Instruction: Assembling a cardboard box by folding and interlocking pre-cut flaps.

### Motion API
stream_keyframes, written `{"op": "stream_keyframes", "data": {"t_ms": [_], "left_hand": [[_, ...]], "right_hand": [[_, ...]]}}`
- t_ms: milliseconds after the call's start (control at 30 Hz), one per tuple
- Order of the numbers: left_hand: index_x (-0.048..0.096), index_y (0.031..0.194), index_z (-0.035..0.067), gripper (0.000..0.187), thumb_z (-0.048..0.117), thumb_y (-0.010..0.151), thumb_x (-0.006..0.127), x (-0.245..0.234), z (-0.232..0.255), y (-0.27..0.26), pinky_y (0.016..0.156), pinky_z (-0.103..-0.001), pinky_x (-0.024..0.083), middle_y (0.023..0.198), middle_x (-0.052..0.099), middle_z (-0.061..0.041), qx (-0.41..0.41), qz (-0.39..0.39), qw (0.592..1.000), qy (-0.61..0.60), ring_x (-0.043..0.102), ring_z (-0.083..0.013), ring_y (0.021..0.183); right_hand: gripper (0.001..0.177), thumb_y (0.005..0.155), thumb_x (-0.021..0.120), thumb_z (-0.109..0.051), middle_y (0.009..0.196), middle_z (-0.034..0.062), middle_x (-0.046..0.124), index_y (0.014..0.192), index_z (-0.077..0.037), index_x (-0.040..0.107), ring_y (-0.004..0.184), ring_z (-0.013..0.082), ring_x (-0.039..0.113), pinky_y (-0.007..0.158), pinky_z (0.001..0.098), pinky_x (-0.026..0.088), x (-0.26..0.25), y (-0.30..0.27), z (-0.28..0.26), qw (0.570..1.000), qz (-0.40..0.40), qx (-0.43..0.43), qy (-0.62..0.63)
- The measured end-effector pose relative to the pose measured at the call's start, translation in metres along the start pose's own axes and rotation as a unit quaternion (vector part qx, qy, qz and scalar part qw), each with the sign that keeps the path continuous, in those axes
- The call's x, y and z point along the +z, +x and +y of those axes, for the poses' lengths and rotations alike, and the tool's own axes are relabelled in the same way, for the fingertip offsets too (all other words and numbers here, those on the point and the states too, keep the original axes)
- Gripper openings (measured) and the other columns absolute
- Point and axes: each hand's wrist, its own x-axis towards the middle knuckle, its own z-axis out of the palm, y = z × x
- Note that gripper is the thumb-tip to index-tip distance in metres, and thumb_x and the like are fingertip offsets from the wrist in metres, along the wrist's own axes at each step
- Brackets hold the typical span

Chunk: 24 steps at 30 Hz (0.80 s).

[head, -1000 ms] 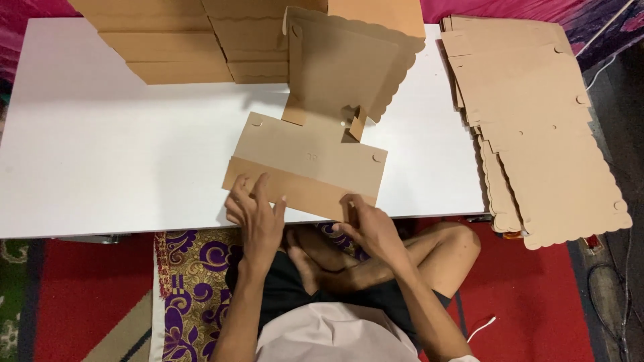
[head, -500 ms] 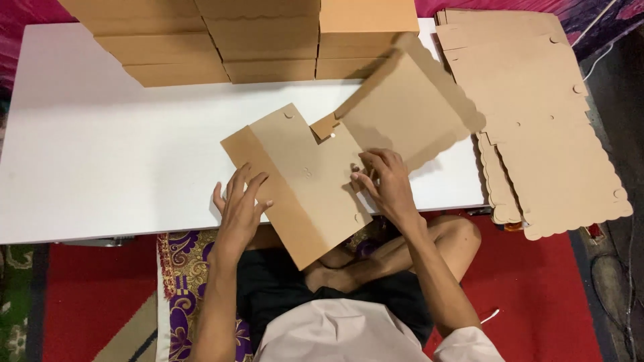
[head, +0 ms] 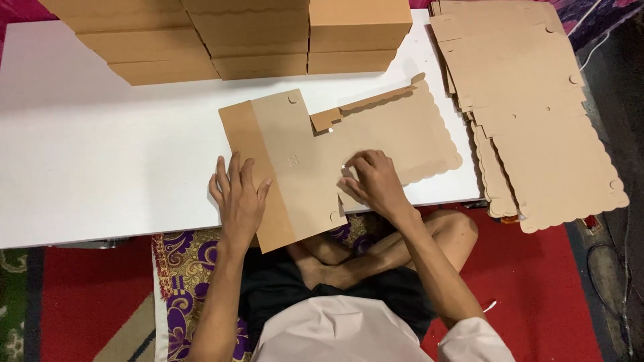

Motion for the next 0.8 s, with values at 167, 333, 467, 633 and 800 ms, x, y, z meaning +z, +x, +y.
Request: {"op": "stream_keyframes", "data": {"t_ms": [167, 333, 467, 633, 800], "left_hand": [[0.049, 0.138, 0.008, 0.051, 0.046, 0.104, 0.050, 0.005, -0.003, -0.002, 0.113, -0.062, 0.018, 0.153, 0.037, -0.017, 0.013, 0.008, 0.999, 0.036, 0.024, -0.0426, 0.147], [0.048, 0.138, 0.008, 0.051, 0.046, 0.104, 0.049, 0.005, -0.004, 0.001, 0.114, -0.061, 0.019, 0.154, 0.037, -0.017, 0.012, -0.004, 0.999, 0.052, 0.024, -0.0419, 0.148], [0.048, 0.139, 0.007, 0.051, 0.044, 0.104, 0.048, 0.002, -0.001, 0.002, 0.115, -0.061, 0.018, 0.154, 0.036, -0.019, 0.013, -0.007, 0.999, 0.048, 0.023, -0.0429, 0.148], [0.048, 0.139, 0.007, 0.050, 0.043, 0.105, 0.048, 0.000, 0.000, 0.004, 0.115, -0.061, 0.018, 0.154, 0.036, -0.019, 0.017, -0.006, 0.999, 0.045, 0.023, -0.0428, 0.148], [0.047, 0.142, 0.013, 0.049, 0.044, 0.105, 0.049, -0.001, 0.002, 0.003, 0.115, -0.061, 0.015, 0.157, 0.035, -0.013, -0.012, -0.033, 0.999, 0.016, 0.020, -0.0412, 0.149]], "right_hand": [[0.059, 0.088, 0.065, -0.060, 0.130, 0.0175, 0.050, 0.131, -0.020, 0.058, 0.133, 0.0431, 0.042, 0.102, 0.0566, 0.039, 0.020, 0.060, -0.002, 0.997, -0.042, 0.027, -0.052], [0.080, 0.083, 0.050, -0.086, 0.147, 0.0224, 0.036, 0.138, -0.027, 0.049, 0.139, 0.0445, 0.030, 0.106, 0.0583, 0.028, 0.031, 0.095, 0.006, 0.995, -0.026, 0.036, -0.087], [0.085, 0.084, 0.045, -0.087, 0.156, 0.0230, 0.035, 0.149, -0.031, 0.045, 0.144, 0.0481, 0.025, 0.110, 0.0659, 0.019, 0.022, 0.101, -0.003, 0.992, -0.067, 0.066, -0.085], [0.084, 0.087, 0.044, -0.086, 0.161, 0.0211, 0.032, 0.152, -0.033, 0.047, 0.149, 0.0496, 0.020, 0.114, 0.0743, 0.010, 0.019, 0.101, -0.004, 0.990, -0.081, 0.096, -0.070], [0.090, 0.084, 0.049, -0.084, 0.164, 0.0215, 0.027, 0.154, -0.027, 0.046, 0.150, 0.0482, 0.021, 0.116, 0.0712, 0.015, 0.008, 0.061, -0.002, 0.991, -0.099, 0.061, -0.072]]}}
